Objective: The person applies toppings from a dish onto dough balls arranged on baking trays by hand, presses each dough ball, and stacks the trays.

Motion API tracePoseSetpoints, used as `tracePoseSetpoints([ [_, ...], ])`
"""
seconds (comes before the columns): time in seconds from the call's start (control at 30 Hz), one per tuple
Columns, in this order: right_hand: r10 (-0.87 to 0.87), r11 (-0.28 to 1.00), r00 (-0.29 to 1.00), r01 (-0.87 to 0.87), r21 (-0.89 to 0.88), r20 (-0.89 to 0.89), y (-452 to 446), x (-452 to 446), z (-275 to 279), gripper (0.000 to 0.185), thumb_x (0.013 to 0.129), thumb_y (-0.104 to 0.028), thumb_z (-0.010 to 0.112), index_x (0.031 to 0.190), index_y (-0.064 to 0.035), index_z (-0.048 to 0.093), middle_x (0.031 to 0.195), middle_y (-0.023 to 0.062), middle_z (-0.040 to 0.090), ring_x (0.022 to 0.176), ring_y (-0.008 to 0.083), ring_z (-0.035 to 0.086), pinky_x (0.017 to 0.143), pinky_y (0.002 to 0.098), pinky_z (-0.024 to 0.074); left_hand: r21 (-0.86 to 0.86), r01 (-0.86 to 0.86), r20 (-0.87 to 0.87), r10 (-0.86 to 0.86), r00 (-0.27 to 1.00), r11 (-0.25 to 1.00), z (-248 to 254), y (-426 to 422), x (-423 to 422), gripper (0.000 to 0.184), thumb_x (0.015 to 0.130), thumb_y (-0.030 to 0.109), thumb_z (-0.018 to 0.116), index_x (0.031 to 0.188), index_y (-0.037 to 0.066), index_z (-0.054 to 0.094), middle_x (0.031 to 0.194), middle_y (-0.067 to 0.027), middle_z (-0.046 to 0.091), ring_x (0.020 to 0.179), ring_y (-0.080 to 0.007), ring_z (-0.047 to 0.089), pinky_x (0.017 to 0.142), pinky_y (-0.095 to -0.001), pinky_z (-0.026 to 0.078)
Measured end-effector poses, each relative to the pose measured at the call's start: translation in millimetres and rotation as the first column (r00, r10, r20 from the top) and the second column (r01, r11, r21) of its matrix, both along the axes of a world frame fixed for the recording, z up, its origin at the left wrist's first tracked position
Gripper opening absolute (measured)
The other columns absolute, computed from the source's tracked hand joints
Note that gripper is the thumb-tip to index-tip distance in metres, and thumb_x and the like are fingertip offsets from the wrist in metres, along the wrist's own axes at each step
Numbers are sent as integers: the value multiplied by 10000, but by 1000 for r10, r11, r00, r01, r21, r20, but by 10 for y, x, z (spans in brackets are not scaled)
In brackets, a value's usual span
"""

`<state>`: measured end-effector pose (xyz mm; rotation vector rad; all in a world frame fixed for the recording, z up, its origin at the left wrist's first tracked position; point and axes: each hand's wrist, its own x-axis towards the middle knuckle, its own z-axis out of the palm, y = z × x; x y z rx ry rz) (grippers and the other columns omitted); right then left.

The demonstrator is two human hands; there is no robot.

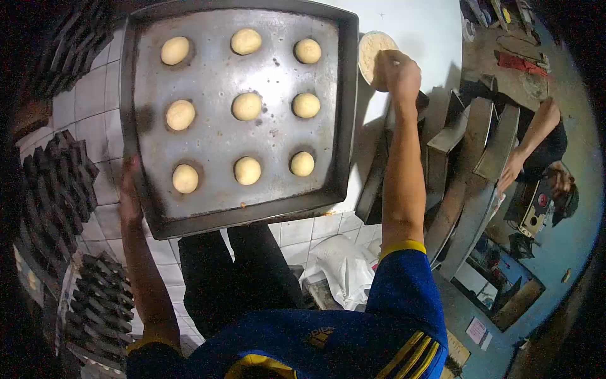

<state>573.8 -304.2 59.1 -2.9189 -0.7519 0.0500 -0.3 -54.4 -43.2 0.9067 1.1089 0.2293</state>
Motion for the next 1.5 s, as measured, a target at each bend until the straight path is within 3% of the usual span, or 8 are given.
tracePoseSetpoints([
  [0.2,55,716,788,397,575,-613,265,-438,219,341,1026,-265,748,1265,-25,777,1183,45,769,1081,82,608,886,276,481,43,-6,17,6,1000,999,186,10,128,865,1025,483,633,1658,-21,325,1565,-161,510,1449,-270,445,1233,-393,304],
  [0.3,282,782,710,219,583,-645,1063,-1335,249,310,1024,-263,752,1207,-16,787,1101,16,765,912,62,564,786,252,448,24,0,37,-1,999,1000,435,30,218,767,1041,452,620,1619,3,390,1487,-135,564,1361,-237,507,1178,-380,368],
  [0.63,769,524,634,-699,487,83,2548,-2207,-389,153,950,-262,774,1017,-137,830,913,62,760,883,285,697,820,407,550,56,-9,4,8,1000,998,467,23,279,585,1071,389,579,1547,63,479,1383,-127,628,1264,-212,567,1105,-355,429],
  [0.7,885,434,460,-868,240,63,2600,-2201,-379,366,1031,-154,644,1368,-16,678,1206,216,720,1049,359,702,874,447,580,72,18,13,-19,1000,997,467,52,275,584,1074,378,574,1556,63,473,1381,-133,633,1265,-217,573,1108,-355,428],
  [0.8,854,418,436,-900,126,282,2596,-2236,-581,206,950,-277,794,1115,-155,820,1078,12,744,889,266,643,878,364,550,84,39,-16,-38,999,996,529,58,287,579,1078,358,567,1565,62,467,1381,-143,641,1272,-229,581,1115,-358,426],
  [1.17,831,483,556,-736,475,17,2345,-2217,-542,505,1056,-409,630,1457,-102,639,1485,126,604,1310,377,560,1126,509,440,112,44,-20,-42,999,993,467,52,269,577,1070,368,576,1552,66,478,1374,-132,645,1271,-223,583,1114,-356,426],
  [1.43,920,349,369,-925,149,135,2352,-2240,-633,707,1076,-499,560,1619,-66,428,1656,144,469,1552,346,397,1295,505,278,64,-2,97,-4,995,998,369,19,247,659,1038,433,605,1554,46,466,1426,-135,591,1303,-236,542,1140,-370,400],
  [1.5,866,339,478,-776,532,145,2291,-2112,-427,581,1082,-409,606,1547,-67,542,1561,149,576,1433,334,550,1202,471,420,74,10,39,-13,999,997,365,4,234,684,1035,449,610,1562,40,459,1451,-137,578,1327,-239,530,1154,-375,389],
])
